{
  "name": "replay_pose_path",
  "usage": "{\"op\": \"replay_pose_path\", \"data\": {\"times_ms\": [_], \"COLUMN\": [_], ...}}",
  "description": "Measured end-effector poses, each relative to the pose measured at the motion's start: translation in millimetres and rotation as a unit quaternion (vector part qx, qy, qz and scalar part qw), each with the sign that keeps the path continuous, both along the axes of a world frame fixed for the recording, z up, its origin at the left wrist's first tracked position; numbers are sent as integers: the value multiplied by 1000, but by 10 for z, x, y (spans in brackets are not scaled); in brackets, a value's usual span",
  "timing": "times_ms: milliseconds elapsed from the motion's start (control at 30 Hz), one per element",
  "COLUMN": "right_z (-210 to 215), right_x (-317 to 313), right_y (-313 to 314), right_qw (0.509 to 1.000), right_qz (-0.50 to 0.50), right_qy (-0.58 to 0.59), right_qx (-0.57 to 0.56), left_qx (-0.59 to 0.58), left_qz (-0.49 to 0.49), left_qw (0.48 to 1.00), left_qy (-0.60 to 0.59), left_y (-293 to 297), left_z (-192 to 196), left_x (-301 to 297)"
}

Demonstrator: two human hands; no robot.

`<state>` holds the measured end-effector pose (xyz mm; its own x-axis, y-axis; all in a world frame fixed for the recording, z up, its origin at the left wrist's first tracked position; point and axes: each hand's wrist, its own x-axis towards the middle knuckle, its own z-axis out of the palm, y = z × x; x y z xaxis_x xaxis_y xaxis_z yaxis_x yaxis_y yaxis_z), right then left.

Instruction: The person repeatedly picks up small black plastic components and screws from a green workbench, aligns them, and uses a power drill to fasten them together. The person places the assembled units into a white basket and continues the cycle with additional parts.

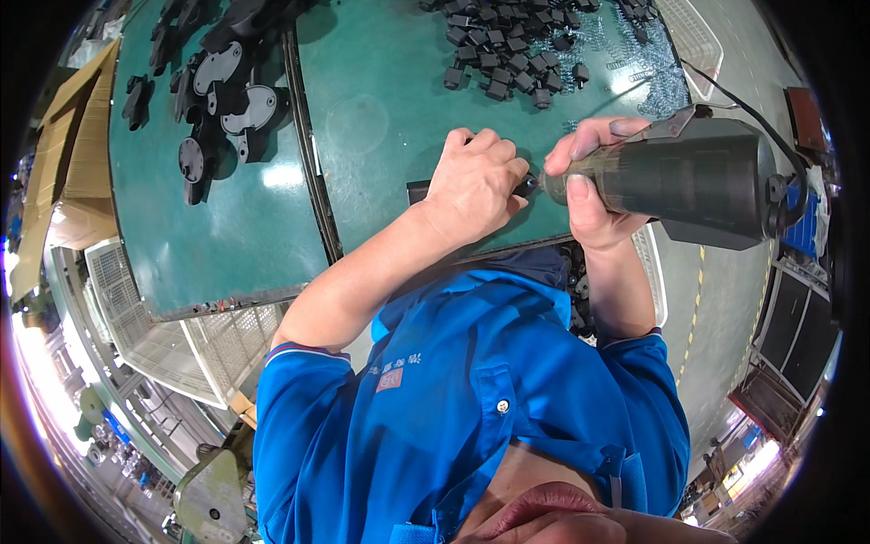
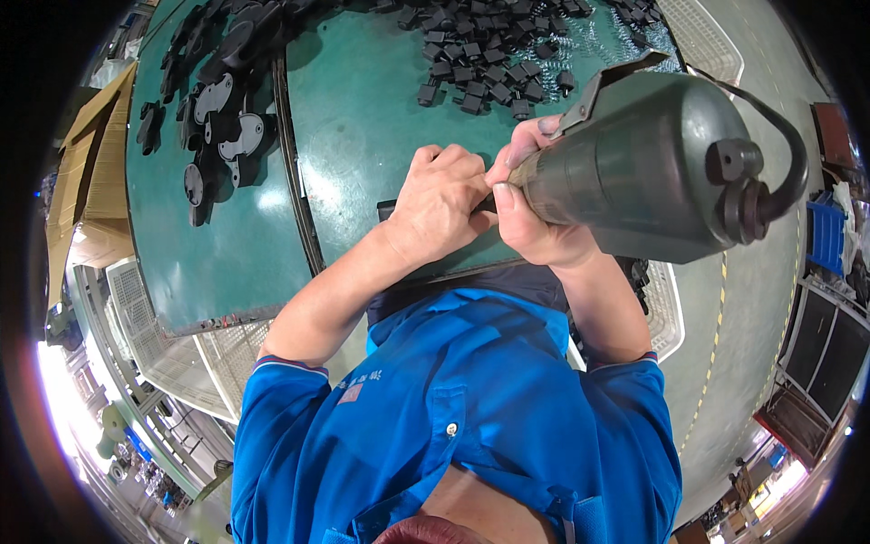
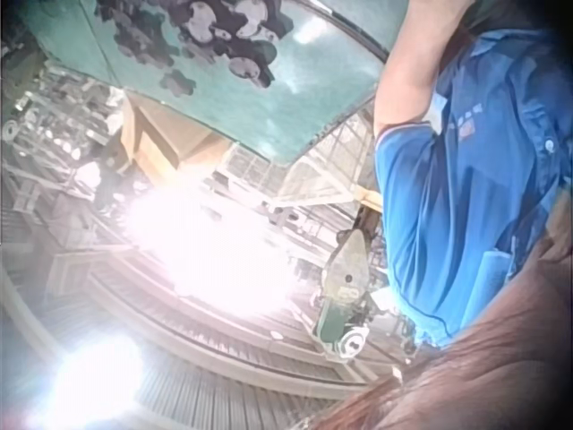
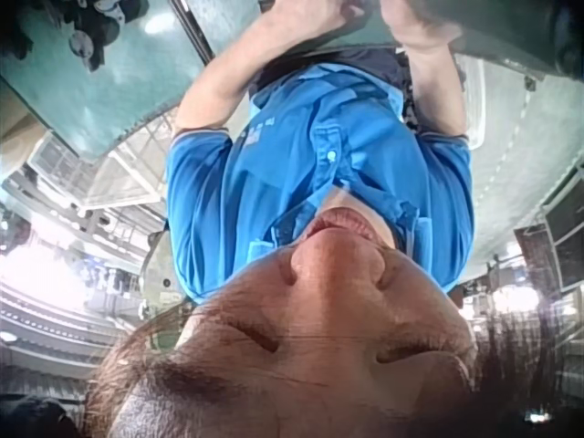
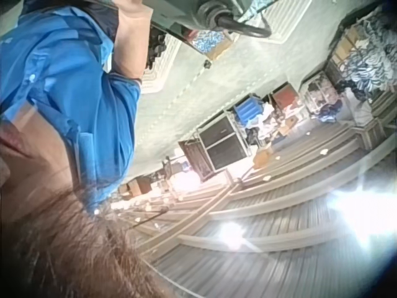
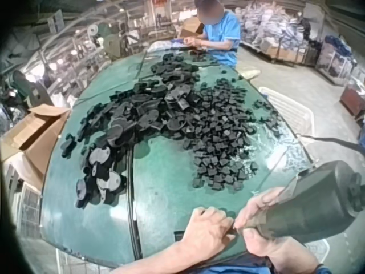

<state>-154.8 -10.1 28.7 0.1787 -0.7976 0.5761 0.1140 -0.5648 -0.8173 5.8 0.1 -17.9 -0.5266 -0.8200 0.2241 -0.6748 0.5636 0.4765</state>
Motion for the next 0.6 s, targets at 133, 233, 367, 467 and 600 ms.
{"op": "replay_pose_path", "data": {"times_ms": [133,233,367,467,600], "right_z": [-44,-75,-102,224,614], "right_x": [-5,-43,-161,-166,-615], "right_y": [32,16,-27,17,-132], "right_qw": [1000,999,983,997,977], "right_qz": [-2,-1,-37,-62,-192], "right_qy": [-3,33,173,-33,57], "right_qx": [13,-2,-51,-11,67], "left_qx": [6,17,11,7,49], "left_qz": [-2,-8,-13,-14,-21], "left_qw": [1000,1000,1000,1000,999], "left_qy": [-4,-23,-22,-12,5], "left_y": [8,18,-27,-15,14], "left_z": [6,29,47,45,123], "left_x": [-1,14,17,12,9]}}
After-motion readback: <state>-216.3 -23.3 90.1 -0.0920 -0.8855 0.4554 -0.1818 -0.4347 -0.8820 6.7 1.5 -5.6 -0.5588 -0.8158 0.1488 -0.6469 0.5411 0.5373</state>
